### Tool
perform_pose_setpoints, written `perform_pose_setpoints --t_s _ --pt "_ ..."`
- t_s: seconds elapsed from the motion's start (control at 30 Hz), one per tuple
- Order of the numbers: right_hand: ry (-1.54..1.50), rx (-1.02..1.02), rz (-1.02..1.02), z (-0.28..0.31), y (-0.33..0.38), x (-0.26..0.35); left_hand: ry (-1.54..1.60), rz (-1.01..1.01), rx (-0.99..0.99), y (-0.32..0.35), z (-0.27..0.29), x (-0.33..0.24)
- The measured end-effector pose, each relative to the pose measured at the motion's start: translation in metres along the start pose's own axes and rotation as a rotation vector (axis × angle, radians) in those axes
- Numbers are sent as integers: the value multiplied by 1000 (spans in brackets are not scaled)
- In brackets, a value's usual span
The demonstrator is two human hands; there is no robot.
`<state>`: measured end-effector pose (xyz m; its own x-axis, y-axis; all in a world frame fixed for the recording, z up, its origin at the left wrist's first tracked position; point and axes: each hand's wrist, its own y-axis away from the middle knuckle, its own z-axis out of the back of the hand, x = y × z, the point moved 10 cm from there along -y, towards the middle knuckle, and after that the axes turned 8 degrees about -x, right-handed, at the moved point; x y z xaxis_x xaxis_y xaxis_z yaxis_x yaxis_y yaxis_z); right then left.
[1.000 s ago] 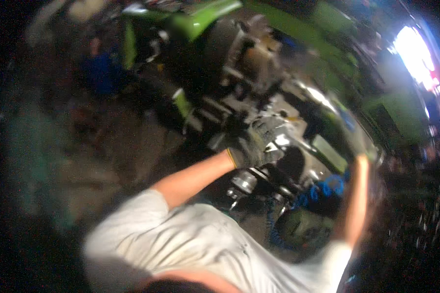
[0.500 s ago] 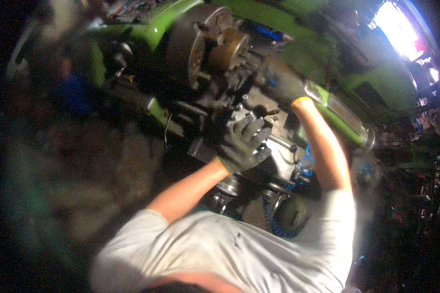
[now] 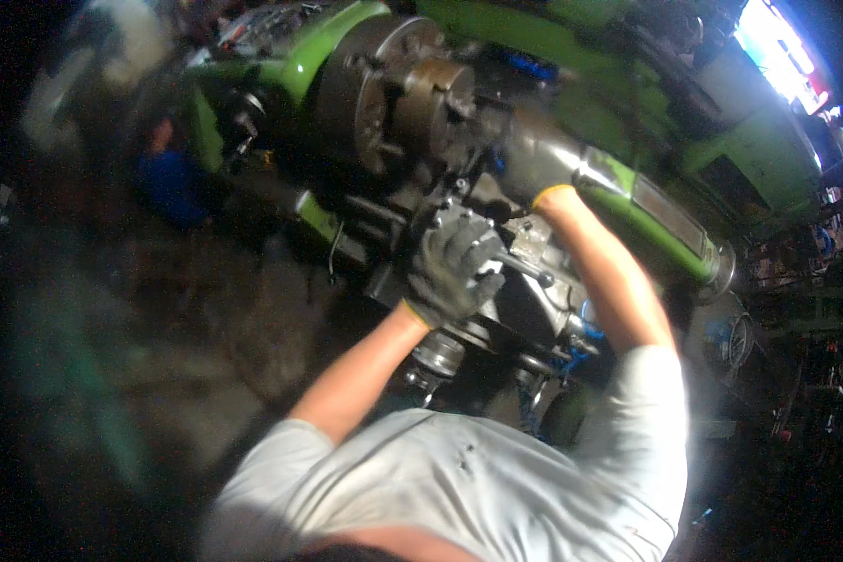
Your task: The person operates a green metal lathe in a workshop, using a caliper to measure a rotating cylindrical workpiece. They adjust the tool post and machine controls while monitoring the machining process.
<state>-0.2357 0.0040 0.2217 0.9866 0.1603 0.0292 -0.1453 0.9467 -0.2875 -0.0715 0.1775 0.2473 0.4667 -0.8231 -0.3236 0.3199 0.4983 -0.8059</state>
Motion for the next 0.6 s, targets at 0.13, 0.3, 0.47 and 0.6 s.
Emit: perform_pose_setpoints --t_s 0.13,0.3,0.47,0.6 --pt "-40 19 -11 24 -1 17 -4 12 -9 0 2 3" --pt "-231 188 -129 12 -5 -10 -21 5 -24 -2 3 -1" --pt "-450 80 -2 15 -18 -55 -21 0 -20 -4 2 -1" --pt "-651 351 -283 -3 -22 -80 -61 6 -10 -4 2 0"
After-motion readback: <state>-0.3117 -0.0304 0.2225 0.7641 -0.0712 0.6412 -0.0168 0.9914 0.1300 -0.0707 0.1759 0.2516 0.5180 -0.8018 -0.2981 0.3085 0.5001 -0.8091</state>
